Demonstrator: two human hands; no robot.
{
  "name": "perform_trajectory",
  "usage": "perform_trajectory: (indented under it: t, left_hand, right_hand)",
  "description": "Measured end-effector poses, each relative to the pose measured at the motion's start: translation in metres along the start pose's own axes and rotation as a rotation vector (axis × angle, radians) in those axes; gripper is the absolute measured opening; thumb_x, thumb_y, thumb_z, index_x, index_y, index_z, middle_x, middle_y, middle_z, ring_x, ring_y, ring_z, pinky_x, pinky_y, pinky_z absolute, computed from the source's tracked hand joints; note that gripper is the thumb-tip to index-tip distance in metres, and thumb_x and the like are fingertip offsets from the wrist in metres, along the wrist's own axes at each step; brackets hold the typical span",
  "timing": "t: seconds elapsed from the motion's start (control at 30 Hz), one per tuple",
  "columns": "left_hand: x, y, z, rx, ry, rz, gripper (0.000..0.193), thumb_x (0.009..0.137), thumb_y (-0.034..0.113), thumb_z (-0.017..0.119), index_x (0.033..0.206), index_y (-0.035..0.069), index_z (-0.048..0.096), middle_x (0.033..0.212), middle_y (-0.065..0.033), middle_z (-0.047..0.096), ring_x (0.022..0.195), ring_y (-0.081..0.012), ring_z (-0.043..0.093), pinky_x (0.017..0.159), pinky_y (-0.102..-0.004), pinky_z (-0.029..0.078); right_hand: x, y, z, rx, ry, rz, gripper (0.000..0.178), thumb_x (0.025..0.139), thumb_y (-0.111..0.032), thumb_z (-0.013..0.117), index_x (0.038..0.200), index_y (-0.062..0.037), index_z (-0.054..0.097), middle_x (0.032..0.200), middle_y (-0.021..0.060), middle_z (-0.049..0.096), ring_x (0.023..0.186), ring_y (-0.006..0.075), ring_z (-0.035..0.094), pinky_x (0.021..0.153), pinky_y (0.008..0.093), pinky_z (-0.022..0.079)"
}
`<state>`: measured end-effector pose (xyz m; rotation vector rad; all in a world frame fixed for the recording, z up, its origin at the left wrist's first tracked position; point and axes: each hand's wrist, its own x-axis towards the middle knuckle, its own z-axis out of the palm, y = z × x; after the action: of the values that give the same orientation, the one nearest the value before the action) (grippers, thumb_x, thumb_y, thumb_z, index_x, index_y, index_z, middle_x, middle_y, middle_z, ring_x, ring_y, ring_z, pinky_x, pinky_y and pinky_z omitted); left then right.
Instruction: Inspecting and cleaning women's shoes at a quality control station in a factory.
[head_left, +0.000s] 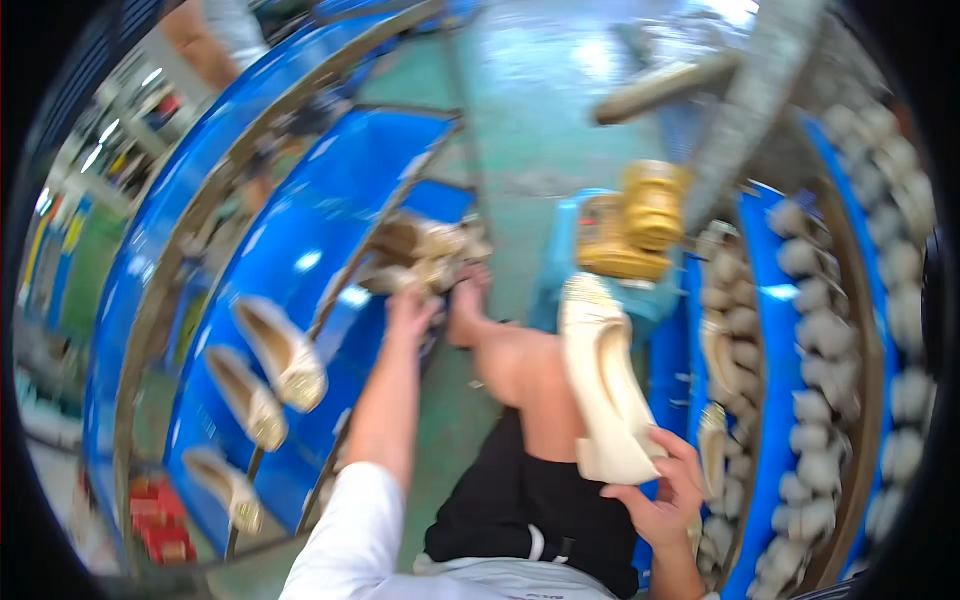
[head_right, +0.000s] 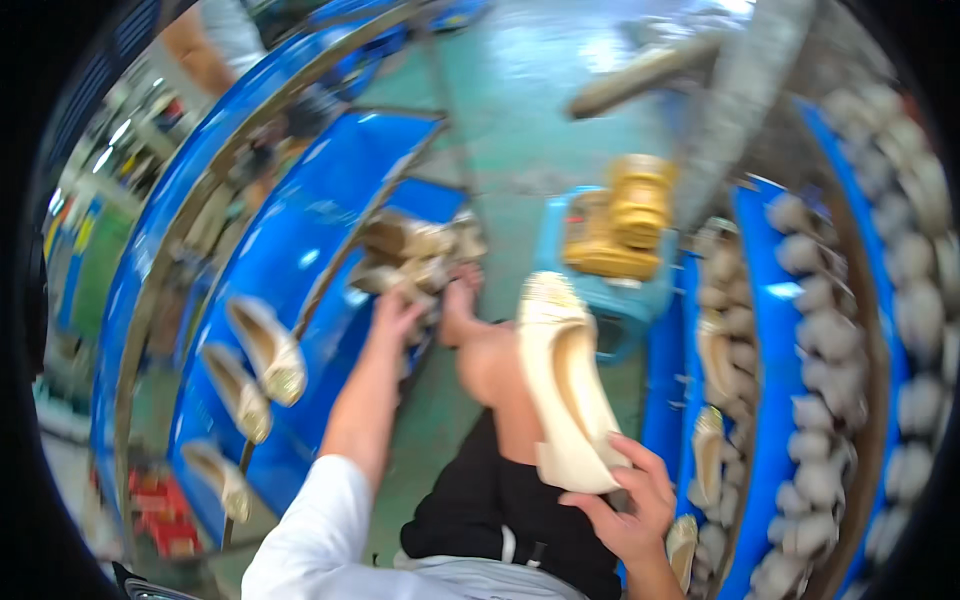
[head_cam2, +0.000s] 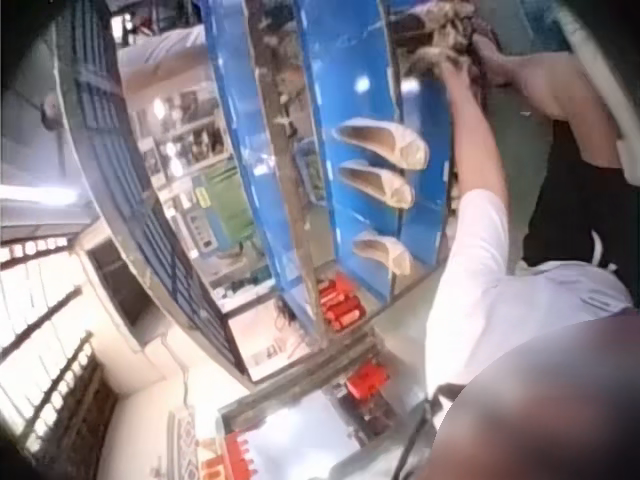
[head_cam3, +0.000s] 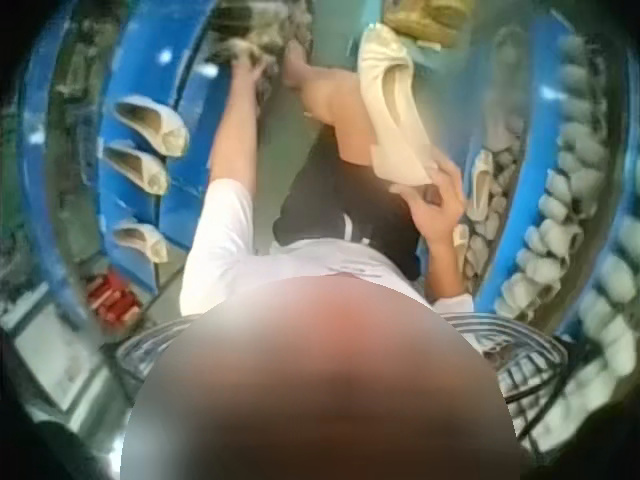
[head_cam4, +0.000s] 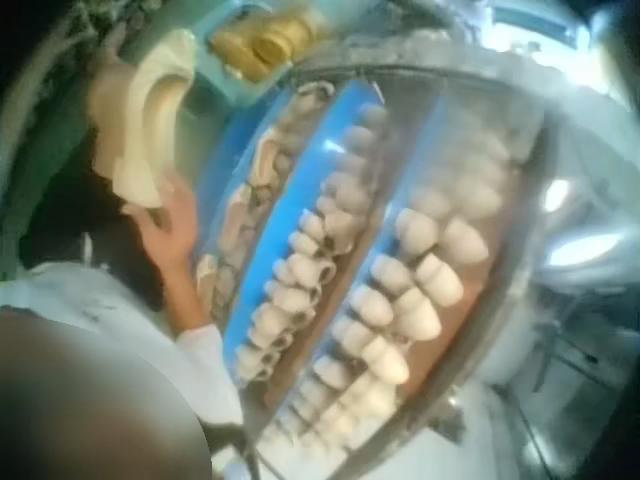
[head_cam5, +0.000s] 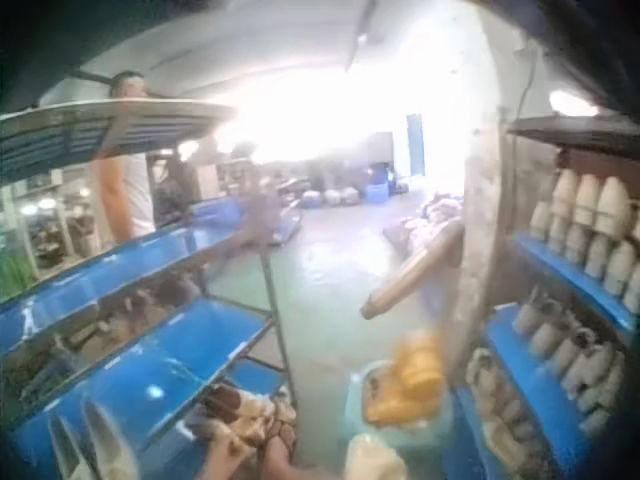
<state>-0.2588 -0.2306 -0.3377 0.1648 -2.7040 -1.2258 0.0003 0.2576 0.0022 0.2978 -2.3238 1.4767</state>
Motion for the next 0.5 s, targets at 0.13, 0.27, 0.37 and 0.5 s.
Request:
perform_trajectory:
  t: [0.13, 0.27, 0.37, 0.5]
  left_hand:
    - [-0.006, 0.005, -0.005, -0.654, 0.004, -0.174, 0.069, 0.088, 0.02, 0.082, 0.15, 0.012, 0.053, 0.148, -0.0112, 0.058, 0.131, -0.0328, 0.058, 0.108, -0.0488, 0.053]
    - [-0.057, 0.083, -0.021, -1.423, 0.116, -0.781, 0.032, 0.104, 0.027, 0.069, 0.132, 0.012, 0.063, 0.13, -0.005, 0.065, 0.118, -0.0222, 0.063, 0.089, -0.04, 0.062]
    - [-0.146, 0.146, -0.02, -1.207, 0.103, -0.593, 0.047, 0.101, 0.022, 0.072, 0.142, 0.012, 0.051, 0.137, -0.0105, 0.059, 0.117, -0.0242, 0.064, 0.085, -0.0359, 0.06]
    - [-0.226, 0.231, -0.038, -1.129, 0.087, -0.339, 0.055, 0.102, 0.023, 0.072, 0.15, 0.015, 0.047, 0.14, -0.0138, 0.059, 0.123, -0.0281, 0.061, 0.096, -0.0377, 0.054]
  right_hand:
    - [0.006, -0.029, -0.042, -0.112, 0.071, -0.206, 0.054, 0.067, -0.024, 0.102, 0.099, -0.0027, 0.063, 0.129, 0.0234, 0.069, 0.113, 0.0377, 0.072, 0.094, 0.042, 0.06]
    - [-0.005, -0.073, -0.102, -0.267, 0.235, -0.417, 0.053, 0.068, -0.023, 0.102, 0.102, -0.0074, 0.064, 0.133, 0.0203, 0.068, 0.12, 0.0438, 0.066, 0.098, 0.0488, 0.056]
    - [-0.024, -0.103, -0.145, -0.498, 0.372, -0.512, 0.058, 0.065, -0.026, 0.103, 0.104, -0.0112, 0.064, 0.132, 0.0189, 0.068, 0.11, 0.0427, 0.065, 0.096, 0.049, 0.055]
    - [-0.054, -0.139, -0.201, -0.601, 0.553, -0.643, 0.064, 0.065, -0.035, 0.103, 0.107, -0.0112, 0.061, 0.131, 0.02, 0.065, 0.111, 0.0412, 0.065, 0.094, 0.0495, 0.057]
